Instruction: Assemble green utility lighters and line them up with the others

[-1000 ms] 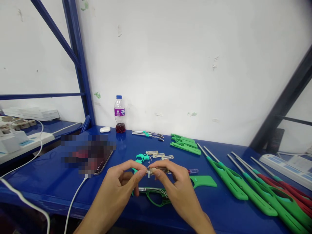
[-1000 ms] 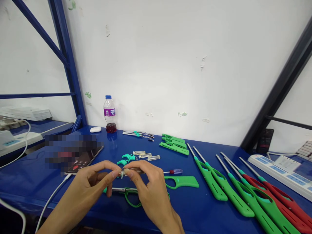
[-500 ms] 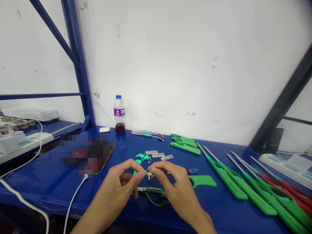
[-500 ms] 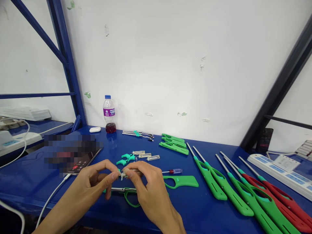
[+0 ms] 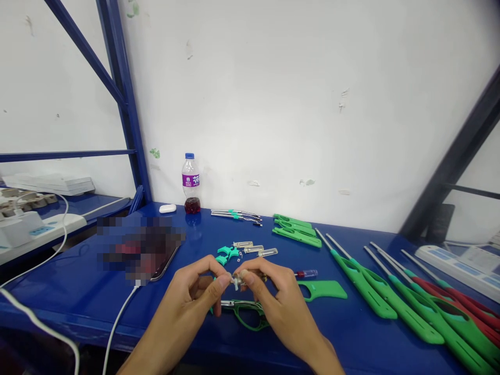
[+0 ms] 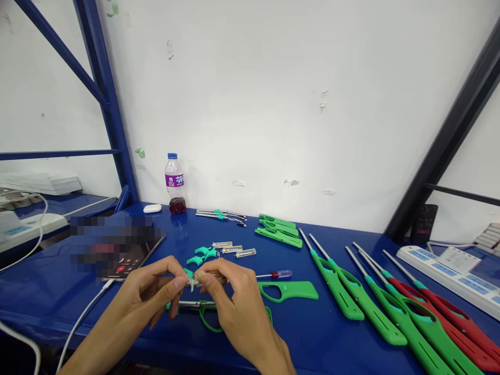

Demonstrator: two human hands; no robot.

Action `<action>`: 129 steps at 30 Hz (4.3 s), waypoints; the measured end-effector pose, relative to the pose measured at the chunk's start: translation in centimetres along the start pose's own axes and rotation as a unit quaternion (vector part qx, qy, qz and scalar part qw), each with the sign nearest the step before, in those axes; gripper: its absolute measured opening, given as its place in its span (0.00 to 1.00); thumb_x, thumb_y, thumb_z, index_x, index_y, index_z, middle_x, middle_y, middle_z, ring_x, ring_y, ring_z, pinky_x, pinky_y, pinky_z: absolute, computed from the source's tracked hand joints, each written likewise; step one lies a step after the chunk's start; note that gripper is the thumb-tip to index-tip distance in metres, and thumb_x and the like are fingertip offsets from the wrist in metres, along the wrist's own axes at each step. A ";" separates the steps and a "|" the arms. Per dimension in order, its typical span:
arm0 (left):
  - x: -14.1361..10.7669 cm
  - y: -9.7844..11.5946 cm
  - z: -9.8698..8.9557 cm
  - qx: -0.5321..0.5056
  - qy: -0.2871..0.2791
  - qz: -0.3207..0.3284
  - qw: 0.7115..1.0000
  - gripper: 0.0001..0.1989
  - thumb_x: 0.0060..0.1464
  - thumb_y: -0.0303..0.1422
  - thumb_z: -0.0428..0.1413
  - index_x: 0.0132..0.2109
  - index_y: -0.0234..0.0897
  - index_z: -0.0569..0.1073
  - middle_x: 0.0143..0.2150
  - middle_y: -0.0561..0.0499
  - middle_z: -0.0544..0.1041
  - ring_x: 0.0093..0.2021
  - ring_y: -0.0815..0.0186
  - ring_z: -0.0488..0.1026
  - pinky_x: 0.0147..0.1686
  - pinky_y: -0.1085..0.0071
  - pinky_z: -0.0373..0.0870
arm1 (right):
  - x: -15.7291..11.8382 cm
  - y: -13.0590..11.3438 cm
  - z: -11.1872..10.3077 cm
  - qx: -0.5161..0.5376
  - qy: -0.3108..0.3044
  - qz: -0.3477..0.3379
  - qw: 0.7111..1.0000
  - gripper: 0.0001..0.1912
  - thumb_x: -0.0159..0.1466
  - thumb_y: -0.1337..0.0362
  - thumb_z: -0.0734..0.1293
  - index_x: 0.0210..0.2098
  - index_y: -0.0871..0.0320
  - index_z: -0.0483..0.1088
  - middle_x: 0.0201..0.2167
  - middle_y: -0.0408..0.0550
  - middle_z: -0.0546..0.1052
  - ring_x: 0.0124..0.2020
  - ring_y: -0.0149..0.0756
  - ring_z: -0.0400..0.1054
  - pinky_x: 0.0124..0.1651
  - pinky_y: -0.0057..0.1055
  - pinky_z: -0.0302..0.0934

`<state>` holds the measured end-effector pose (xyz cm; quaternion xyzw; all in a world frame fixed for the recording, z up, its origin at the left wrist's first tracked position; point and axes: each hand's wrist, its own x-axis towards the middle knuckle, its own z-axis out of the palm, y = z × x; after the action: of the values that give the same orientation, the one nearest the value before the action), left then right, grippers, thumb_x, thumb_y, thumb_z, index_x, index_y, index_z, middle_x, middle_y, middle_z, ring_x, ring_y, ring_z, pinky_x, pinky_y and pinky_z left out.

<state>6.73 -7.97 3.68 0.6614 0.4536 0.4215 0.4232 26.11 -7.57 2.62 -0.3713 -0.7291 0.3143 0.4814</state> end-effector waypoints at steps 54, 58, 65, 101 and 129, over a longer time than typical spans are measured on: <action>0.4 -0.7 1.9 -0.042 0.082 0.056 0.994 0.14 0.59 0.46 0.64 0.45 0.42 0.81 0.32 0.54 0.80 0.20 0.71 0.71 0.21 0.77 0.68 | 0.0 -0.6 -1.8 -0.009 -0.035 0.104 0.994 0.07 0.65 0.58 0.76 0.34 0.54 0.78 0.24 0.36 0.76 0.23 0.29 0.70 0.27 0.24 0.60; 0.6 -0.6 1.7 -0.054 0.052 0.064 0.995 0.11 0.58 0.43 0.65 0.41 0.42 0.82 0.33 0.52 0.82 0.28 0.65 0.79 0.27 0.75 0.74 | -0.1 -0.8 -1.6 0.001 -0.047 0.105 0.993 0.06 0.65 0.58 0.76 0.35 0.52 0.78 0.27 0.36 0.77 0.24 0.29 0.72 0.28 0.25 0.61; 0.9 0.4 -0.8 -0.043 0.091 0.039 0.994 0.15 0.59 0.46 0.65 0.42 0.40 0.80 0.42 0.47 0.85 0.24 0.70 0.73 0.17 0.80 0.62 | -1.4 -1.2 -5.1 -0.208 -0.061 0.128 0.968 0.06 0.69 0.55 0.74 0.43 0.47 0.76 0.36 0.37 0.80 0.35 0.35 0.72 0.37 0.30 0.59; 1.7 -2.5 0.7 0.165 -0.032 0.173 0.970 0.13 0.69 0.33 0.53 0.53 0.45 0.80 0.43 0.50 0.80 0.39 0.63 0.79 0.40 0.71 0.75 | -1.8 -0.3 -5.8 -0.265 -0.172 0.170 0.934 0.06 0.63 0.62 0.78 0.33 0.52 0.78 0.29 0.37 0.82 0.31 0.37 0.75 0.33 0.30 0.57; 0.9 -2.2 3.5 -0.017 0.097 0.064 0.993 0.16 0.64 0.42 0.61 0.56 0.44 0.78 0.44 0.49 0.82 0.42 0.59 0.82 0.39 0.69 0.80 | -0.7 -1.2 -5.0 -0.210 -0.078 0.070 0.972 0.09 0.77 0.60 0.62 0.43 0.51 0.74 0.38 0.41 0.80 0.38 0.36 0.72 0.40 0.31 0.58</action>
<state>9.70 -7.18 0.76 0.6377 0.4420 0.5176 0.3606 30.68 -8.26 4.99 -0.4885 -0.7865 0.2147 0.3111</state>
